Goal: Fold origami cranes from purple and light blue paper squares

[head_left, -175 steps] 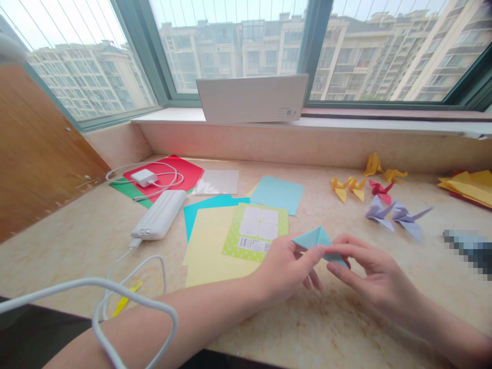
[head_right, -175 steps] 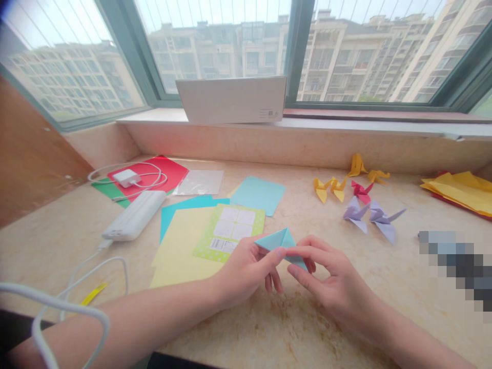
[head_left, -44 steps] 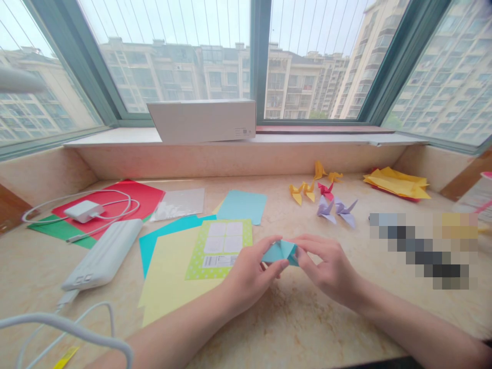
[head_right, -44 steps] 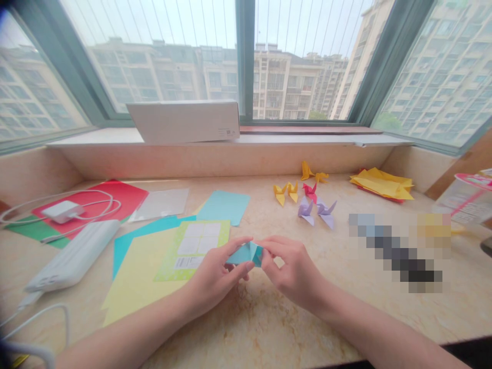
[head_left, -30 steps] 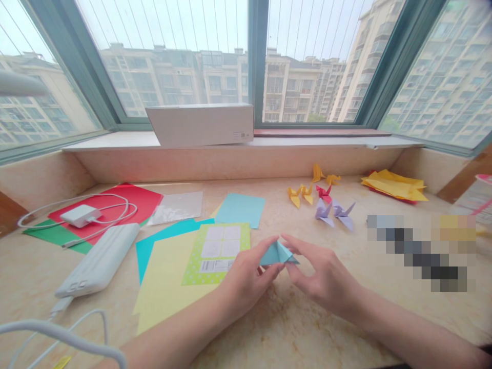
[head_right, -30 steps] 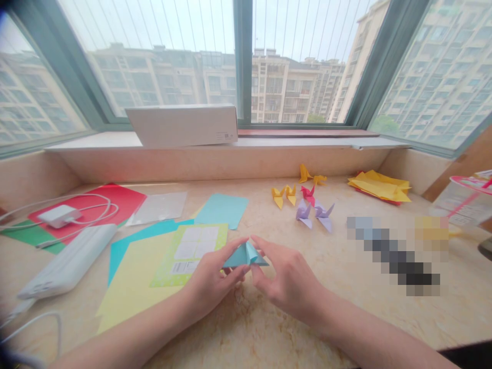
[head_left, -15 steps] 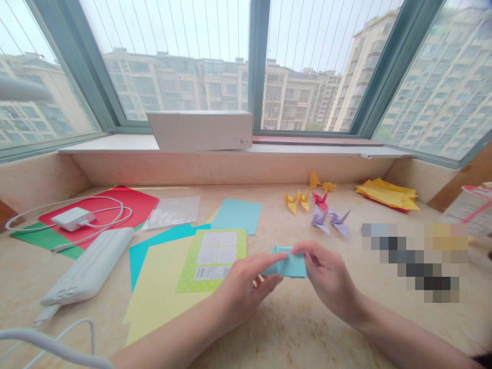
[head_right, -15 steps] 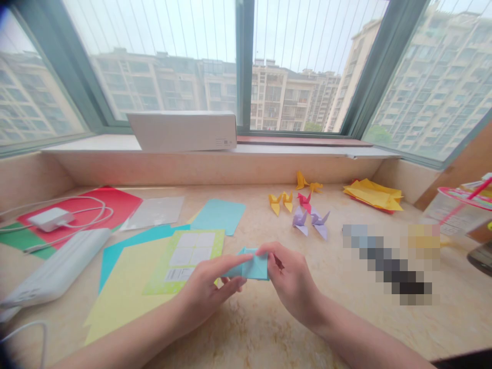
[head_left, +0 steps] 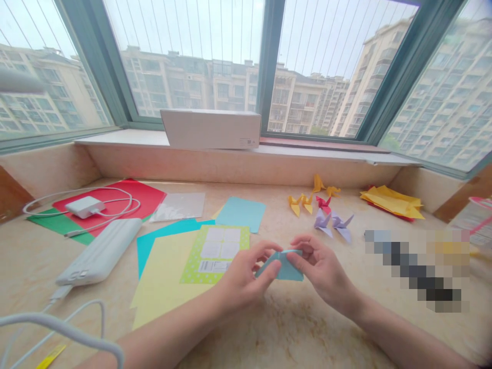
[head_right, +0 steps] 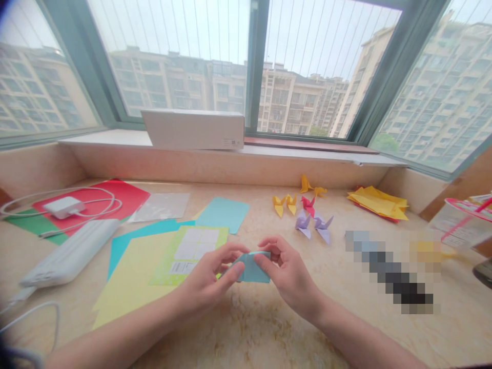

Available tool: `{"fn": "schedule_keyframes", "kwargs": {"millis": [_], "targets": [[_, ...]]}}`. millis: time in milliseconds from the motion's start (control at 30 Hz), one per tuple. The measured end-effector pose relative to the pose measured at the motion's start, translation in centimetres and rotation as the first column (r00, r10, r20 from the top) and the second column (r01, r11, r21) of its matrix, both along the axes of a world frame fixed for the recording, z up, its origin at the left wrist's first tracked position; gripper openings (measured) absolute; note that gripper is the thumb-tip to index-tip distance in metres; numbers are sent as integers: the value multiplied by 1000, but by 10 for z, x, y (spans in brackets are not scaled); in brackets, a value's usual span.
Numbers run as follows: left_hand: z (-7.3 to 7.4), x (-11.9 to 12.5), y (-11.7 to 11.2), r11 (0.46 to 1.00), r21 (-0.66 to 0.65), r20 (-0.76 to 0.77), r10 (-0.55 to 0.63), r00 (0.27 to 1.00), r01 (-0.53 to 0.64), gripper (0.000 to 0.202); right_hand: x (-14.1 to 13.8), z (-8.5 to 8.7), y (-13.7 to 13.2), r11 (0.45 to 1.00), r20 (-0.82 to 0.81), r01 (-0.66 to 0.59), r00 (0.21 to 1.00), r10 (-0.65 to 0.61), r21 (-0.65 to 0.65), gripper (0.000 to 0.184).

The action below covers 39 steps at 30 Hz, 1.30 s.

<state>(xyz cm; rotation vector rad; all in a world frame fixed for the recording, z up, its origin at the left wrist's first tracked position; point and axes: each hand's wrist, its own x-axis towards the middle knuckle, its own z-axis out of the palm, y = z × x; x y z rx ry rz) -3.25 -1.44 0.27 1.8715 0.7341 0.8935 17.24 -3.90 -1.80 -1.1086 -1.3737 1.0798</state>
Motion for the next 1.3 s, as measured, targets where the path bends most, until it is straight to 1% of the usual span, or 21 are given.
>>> {"fn": "schedule_keyframes", "kwargs": {"millis": [67,167,233,333,467,567,733,800,833,900,933,967,1000,1033,1067,1100,1133,1200,1300], "targets": [[2,2,1,994,-105,5,41,999,-40,37,-1,0,-1,1000,53,-12,999,12,13,25],[1,4,2,986,-159,-56,34,998,-43,32,-2,0,-5,999,161,-12,987,6,37,25],[0,5,1,978,-186,-44,87,995,-93,29,-1,-2,-7,998,209,8,978,-21,64,25],[-2,7,-3,965,-230,-9,126,992,-124,23,2,-7,-10,998,219,38,975,-47,44,29],[-6,9,-5,944,-302,31,151,988,-135,22,6,-11,-14,996,199,91,976,-86,-21,35],[-6,8,-6,942,-302,-2,156,988,-149,24,7,-6,-16,994,229,73,972,-52,-82,36],[0,7,-9,963,-233,-84,119,989,-136,23,12,9,-17,983,371,-52,921,116,-177,30],[0,7,-8,965,-222,-96,122,988,-141,23,13,10,-17,981,390,-69,911,136,-182,30],[0,7,-7,963,-225,-88,129,988,-146,23,13,10,-16,983,391,-57,912,122,-175,30],[-3,7,-4,949,-283,-18,144,989,-143,26,11,9,-15,988,368,7,928,50,-152,33],[-6,7,-2,935,-336,47,140,989,-116,30,10,8,-14,988,344,54,939,-2,-143,34],[-9,8,0,905,-419,130,141,982,-74,40,9,7,-13,986,311,104,949,-59,-132,36],[-12,8,2,875,-483,187,131,974,-25,50,8,6,-12,983,284,115,956,-70,-142,37],[-15,9,3,854,-521,228,130,965,8,56,7,5,-10,983,257,111,964,-71,-143,38],[-18,9,4,834,-550,254,110,961,49,56,6,4,-9,985,232,96,971,-60,-145,38],[-20,10,4,825,-561,275,110,955,66,53,6,4,-8,985,219,76,975,-40,-155,38],[-21,10,4,826,-561,288,120,950,65,50,7,3,-7,984,215,59,976,-23,-166,38],[-22,10,3,847,-531,271,137,953,29,47,10,2,-6,981,236,49,972,-4,-187,40],[-20,9,0,884,-463,178,158,971,-59,50,16,2,-6,977,293,20,955,43,-212,44]]}}
